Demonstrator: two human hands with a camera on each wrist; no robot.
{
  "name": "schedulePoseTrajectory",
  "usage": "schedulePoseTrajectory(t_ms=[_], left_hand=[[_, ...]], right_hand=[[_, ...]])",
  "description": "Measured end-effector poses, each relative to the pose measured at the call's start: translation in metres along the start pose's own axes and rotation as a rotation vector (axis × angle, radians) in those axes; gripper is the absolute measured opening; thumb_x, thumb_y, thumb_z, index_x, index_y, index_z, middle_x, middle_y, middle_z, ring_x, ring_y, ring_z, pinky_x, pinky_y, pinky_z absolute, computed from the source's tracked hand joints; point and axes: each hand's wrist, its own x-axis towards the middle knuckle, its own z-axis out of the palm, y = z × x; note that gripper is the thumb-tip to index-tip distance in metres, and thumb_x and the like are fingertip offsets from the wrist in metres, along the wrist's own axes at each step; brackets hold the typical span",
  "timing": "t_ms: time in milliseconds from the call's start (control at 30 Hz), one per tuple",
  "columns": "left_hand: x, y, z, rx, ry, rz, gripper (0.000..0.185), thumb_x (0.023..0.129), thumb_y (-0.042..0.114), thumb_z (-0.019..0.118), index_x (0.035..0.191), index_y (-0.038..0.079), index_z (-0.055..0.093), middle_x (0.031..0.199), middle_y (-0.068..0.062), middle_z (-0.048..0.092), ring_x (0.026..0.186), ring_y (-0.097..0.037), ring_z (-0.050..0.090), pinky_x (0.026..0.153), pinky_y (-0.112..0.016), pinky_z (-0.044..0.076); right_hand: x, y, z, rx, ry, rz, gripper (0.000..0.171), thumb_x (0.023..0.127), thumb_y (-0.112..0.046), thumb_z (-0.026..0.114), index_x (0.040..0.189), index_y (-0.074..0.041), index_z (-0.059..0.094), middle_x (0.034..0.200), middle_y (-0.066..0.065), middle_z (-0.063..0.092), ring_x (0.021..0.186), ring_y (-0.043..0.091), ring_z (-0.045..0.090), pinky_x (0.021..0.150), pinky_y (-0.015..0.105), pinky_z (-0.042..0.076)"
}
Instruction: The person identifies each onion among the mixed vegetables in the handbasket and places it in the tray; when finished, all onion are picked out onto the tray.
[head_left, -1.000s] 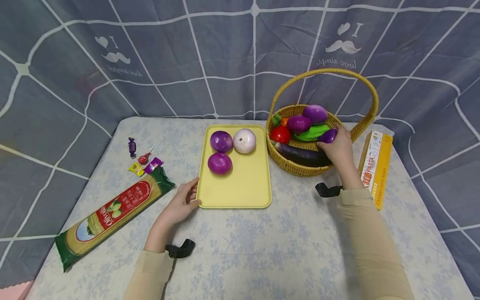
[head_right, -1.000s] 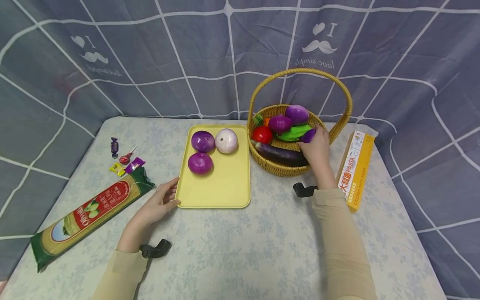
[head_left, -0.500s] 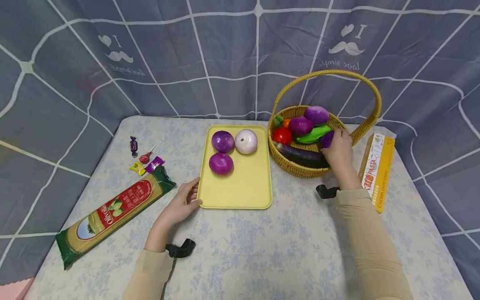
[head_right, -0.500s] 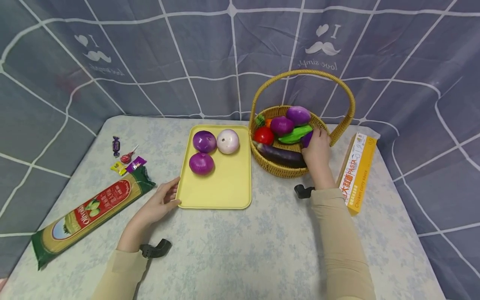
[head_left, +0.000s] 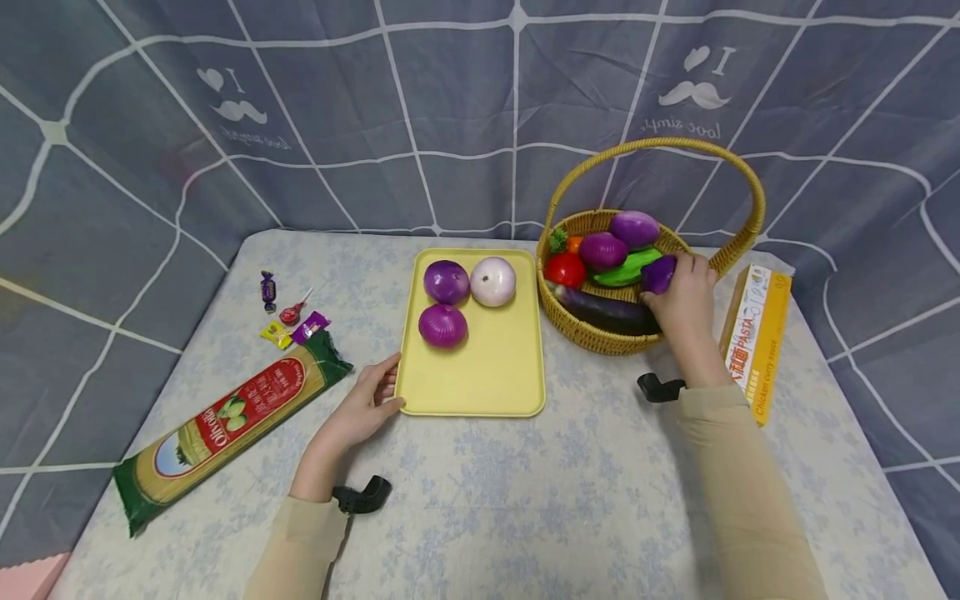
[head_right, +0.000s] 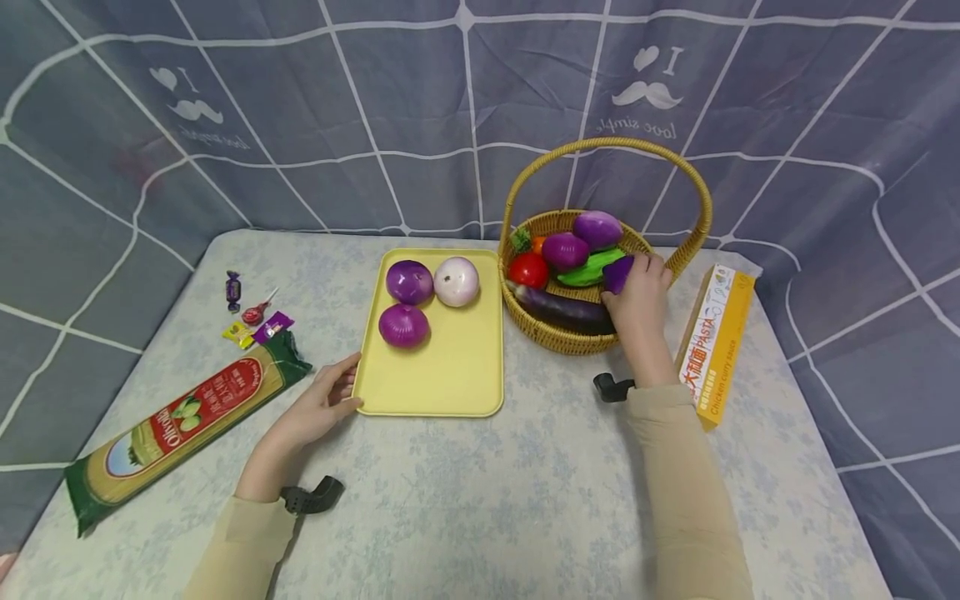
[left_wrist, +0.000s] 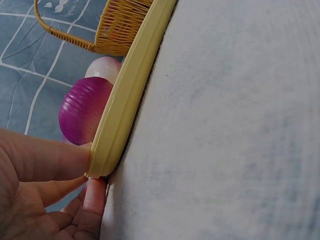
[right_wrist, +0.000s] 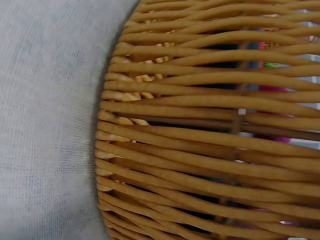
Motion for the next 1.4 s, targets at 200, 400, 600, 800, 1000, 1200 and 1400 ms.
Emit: schedulePoseTrajectory(t_ms=[200,400,600,800,1000,1200,1400], left_hand=[[0.000,0.000,-0.001,0.004,0.004,-0.003,0.070,0.095,-0.003,0.056,0.155,-0.002,0.020,0.132,-0.022,0.037,0.122,-0.033,0.042,0.110,-0.050,0.039],[-0.001,0.000,-0.001,-0.003,0.000,0.019,0.069,0.096,-0.003,0.055,0.155,-0.004,0.020,0.131,-0.023,0.037,0.121,-0.035,0.042,0.110,-0.052,0.039],[-0.001,-0.001,-0.001,-0.003,-0.001,0.002,0.069,0.096,-0.003,0.055,0.155,-0.002,0.020,0.132,-0.022,0.037,0.122,-0.033,0.041,0.111,-0.050,0.038],[-0.002,0.000,-0.001,-0.007,-0.001,0.000,0.070,0.095,-0.003,0.056,0.155,-0.002,0.020,0.131,-0.021,0.037,0.122,-0.033,0.040,0.111,-0.051,0.038],[-0.002,-0.001,-0.001,-0.007,-0.002,0.003,0.070,0.096,-0.003,0.055,0.155,-0.003,0.019,0.132,-0.022,0.036,0.122,-0.033,0.041,0.111,-0.051,0.038],[0.001,-0.001,0.000,0.001,0.004,-0.010,0.070,0.095,-0.003,0.055,0.155,-0.002,0.019,0.132,-0.022,0.036,0.122,-0.033,0.040,0.112,-0.050,0.037],[0.000,0.001,0.001,-0.016,0.011,-0.014,0.070,0.095,-0.003,0.056,0.155,-0.003,0.020,0.133,-0.022,0.036,0.123,-0.033,0.040,0.112,-0.050,0.037]], right_hand=[[-0.009,-0.007,-0.010,0.121,0.037,0.007,0.080,0.080,-0.015,0.081,0.143,0.007,0.037,0.138,0.031,0.039,0.130,0.047,0.032,0.113,0.057,0.031],[-0.023,-0.023,-0.017,0.324,0.029,0.081,0.085,0.082,-0.031,0.080,0.148,-0.001,0.036,0.144,0.023,0.040,0.131,0.037,0.041,0.112,0.049,0.038],[-0.043,-0.047,-0.011,0.551,-0.041,0.142,0.084,0.082,-0.035,0.080,0.149,-0.008,0.037,0.146,0.011,0.044,0.129,0.024,0.047,0.102,0.038,0.050],[-0.062,-0.072,0.007,0.697,-0.186,0.118,0.084,0.082,-0.032,0.080,0.151,-0.013,0.036,0.148,0.009,0.042,0.130,0.023,0.046,0.106,0.042,0.048],[-0.075,-0.097,0.034,0.827,-0.248,0.076,0.082,0.079,-0.020,0.084,0.148,-0.011,0.041,0.144,0.010,0.045,0.126,0.021,0.050,0.096,0.030,0.054],[-0.086,-0.118,0.063,0.839,-0.303,0.038,0.082,0.077,-0.021,0.086,0.146,-0.009,0.044,0.142,0.011,0.047,0.129,0.025,0.049,0.100,0.040,0.052],[-0.089,-0.126,0.084,0.784,-0.360,0.052,0.081,0.078,-0.026,0.085,0.146,-0.010,0.043,0.144,0.011,0.047,0.129,0.028,0.051,0.102,0.039,0.051]])
